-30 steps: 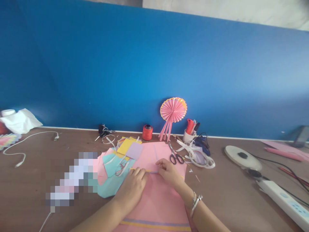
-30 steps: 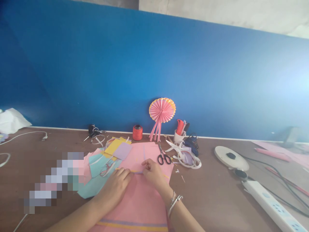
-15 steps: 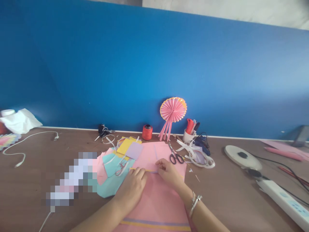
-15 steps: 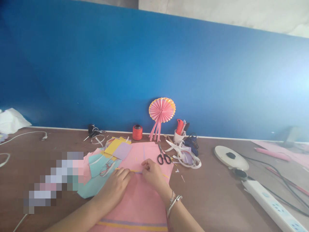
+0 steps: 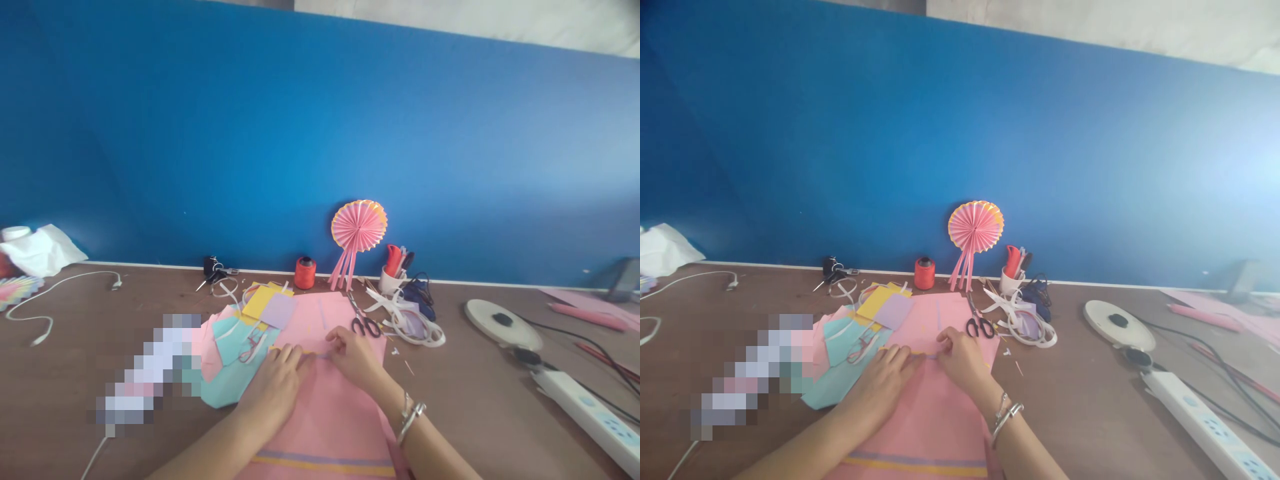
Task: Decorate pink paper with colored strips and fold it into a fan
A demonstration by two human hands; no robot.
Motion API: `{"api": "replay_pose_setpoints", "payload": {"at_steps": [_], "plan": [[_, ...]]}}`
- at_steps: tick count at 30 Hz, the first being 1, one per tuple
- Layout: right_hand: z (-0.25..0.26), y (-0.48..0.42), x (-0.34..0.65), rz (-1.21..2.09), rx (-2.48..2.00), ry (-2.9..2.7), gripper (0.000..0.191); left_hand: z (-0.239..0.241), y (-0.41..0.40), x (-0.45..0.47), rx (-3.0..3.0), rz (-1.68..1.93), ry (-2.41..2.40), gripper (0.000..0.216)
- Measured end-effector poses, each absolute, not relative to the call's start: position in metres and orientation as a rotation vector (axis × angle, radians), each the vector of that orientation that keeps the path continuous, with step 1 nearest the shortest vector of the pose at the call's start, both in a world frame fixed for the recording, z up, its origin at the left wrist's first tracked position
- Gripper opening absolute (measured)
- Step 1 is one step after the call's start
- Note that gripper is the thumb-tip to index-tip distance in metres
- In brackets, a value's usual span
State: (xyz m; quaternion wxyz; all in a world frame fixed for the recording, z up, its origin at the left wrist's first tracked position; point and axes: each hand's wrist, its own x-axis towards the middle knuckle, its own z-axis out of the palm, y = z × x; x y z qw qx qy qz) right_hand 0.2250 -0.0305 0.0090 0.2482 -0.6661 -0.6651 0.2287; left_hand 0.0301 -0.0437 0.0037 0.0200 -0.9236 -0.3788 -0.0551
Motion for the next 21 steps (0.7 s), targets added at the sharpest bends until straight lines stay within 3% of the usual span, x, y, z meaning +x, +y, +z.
{"api": "replay_pose_setpoints", "payload": {"at_steps": [21], "plan": [[0.012,-0.026,0.245,0.712,-2.044,-1.829,0.033,0.006,-0.044,0.032,-2.849,-0.104,-1.207,0.049]]}}
